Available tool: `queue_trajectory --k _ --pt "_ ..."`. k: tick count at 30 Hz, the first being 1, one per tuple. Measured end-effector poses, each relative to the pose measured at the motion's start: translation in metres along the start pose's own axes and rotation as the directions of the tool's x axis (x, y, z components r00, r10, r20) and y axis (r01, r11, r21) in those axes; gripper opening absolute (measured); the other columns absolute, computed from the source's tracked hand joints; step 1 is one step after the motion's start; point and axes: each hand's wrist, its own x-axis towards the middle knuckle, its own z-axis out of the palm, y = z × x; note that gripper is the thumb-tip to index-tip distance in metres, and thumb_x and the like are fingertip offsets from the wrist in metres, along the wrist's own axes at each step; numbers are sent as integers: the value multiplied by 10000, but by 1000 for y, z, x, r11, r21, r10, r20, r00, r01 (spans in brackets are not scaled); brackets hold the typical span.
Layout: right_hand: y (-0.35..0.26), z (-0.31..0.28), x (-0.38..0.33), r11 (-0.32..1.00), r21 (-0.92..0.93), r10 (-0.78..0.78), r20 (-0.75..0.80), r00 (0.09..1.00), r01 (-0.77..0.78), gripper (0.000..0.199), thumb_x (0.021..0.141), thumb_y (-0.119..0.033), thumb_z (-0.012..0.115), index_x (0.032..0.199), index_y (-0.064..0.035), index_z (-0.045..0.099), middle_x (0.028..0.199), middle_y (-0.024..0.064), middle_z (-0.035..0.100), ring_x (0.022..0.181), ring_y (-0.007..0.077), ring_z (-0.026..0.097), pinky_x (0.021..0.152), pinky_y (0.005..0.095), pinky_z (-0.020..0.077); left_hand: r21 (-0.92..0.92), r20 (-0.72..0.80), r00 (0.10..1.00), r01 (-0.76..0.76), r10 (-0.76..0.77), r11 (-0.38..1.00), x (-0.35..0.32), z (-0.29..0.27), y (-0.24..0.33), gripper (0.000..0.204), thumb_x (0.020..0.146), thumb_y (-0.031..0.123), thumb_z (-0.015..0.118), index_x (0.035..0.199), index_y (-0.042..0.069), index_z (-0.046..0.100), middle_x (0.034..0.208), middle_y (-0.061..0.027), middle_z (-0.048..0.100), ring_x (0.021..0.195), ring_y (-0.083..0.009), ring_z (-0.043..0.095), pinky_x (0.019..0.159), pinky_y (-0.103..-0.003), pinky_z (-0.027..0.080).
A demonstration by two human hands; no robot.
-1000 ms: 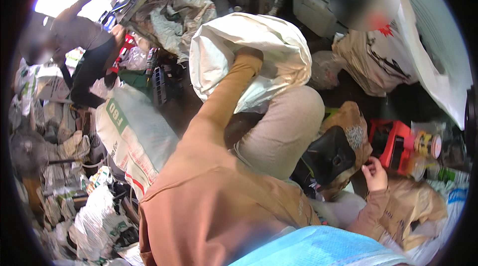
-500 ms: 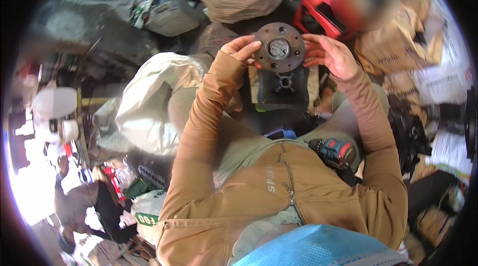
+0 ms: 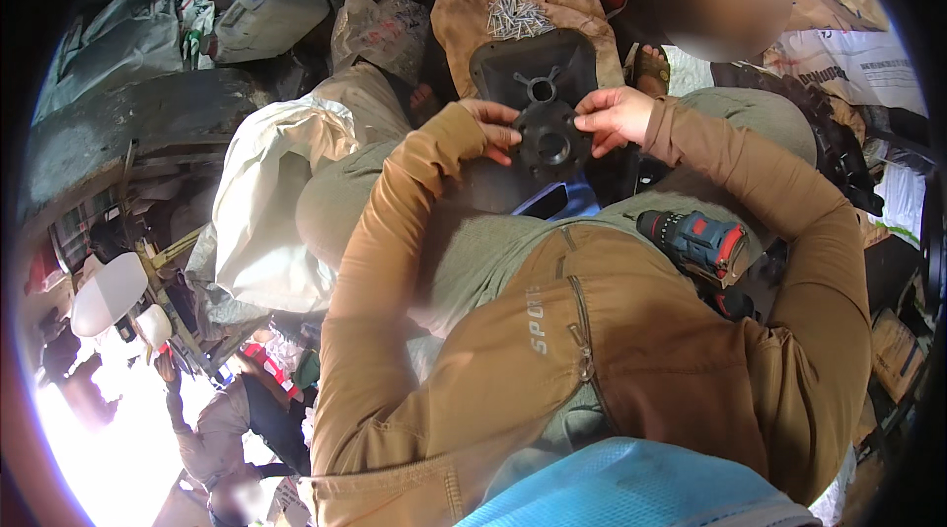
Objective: The person sits on the floor and uses a cordless drill to fasten screws into a black metal part. They repeatedly pick up screws, align them with the part, and drive them in with the drill.
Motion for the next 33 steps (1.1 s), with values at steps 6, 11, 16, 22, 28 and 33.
queue_trajectory --k 6,11,16,22,28,33 --pt "-15 -15 31 996 58 -59 -141 988 67 273 874 -194 636 1082 -34 560 887 54 629 721 143 634 627 285 562 -270 -217 976 -81 21 959 38 -13 -2 314 810 66 693 1080 -66 599 872 -82 645 661 -146 617 579 -234 541" --pt "-24 -16 41 999 -26 -34 -206 978 29 256 882 -171 613 1097 -44 554 874 52 616 688 136 620 613 285 559 -181 -276 960 -89 36 979 52 -10 -7 295 824 109 681 1081 -17 609 867 -55 650 655 -133 610 559 -242 519" --pt "-25 -16 44 998 -40 -62 -227 972 54 303 870 -166 616 1129 -24 547 778 57 578 642 156 586 595 326 571 -173 -282 956 -134 81 976 59 -11 -14 334 821 196 709 1109 53 618 809 1 639 629 -104 590 581 -242 484" --pt "-25 -16 47 993 -85 -102 -246 964 83 283 886 -166 596 1123 -18 553 756 65 572 619 158 579 573 320 567 -159 -269 955 -173 126 972 66 -14 -21 319 836 180 694 1112 45 612 848 -9 652 658 -99 592 601 -217 497" --pt "-25 -15 45 990 -88 -125 -240 963 107 283 882 -143 596 1124 -5 543 805 74 586 633 166 586 570 325 572 -230 -287 956 -121 51 966 60 -9 -13 270 843 105 662 1081 -8 607 899 -57 648 736 -140 626 589 -252 545" --pt "-22 -14 45 993 -67 -107 -237 965 94 295 868 -119 610 1126 3 537 830 74 578 643 163 579 573 332 579 -139 -302 951 -115 68 984 53 -7 -6 265 846 94 654 1083 -12 604 906 -64 650 738 -140 633 586 -240 543"
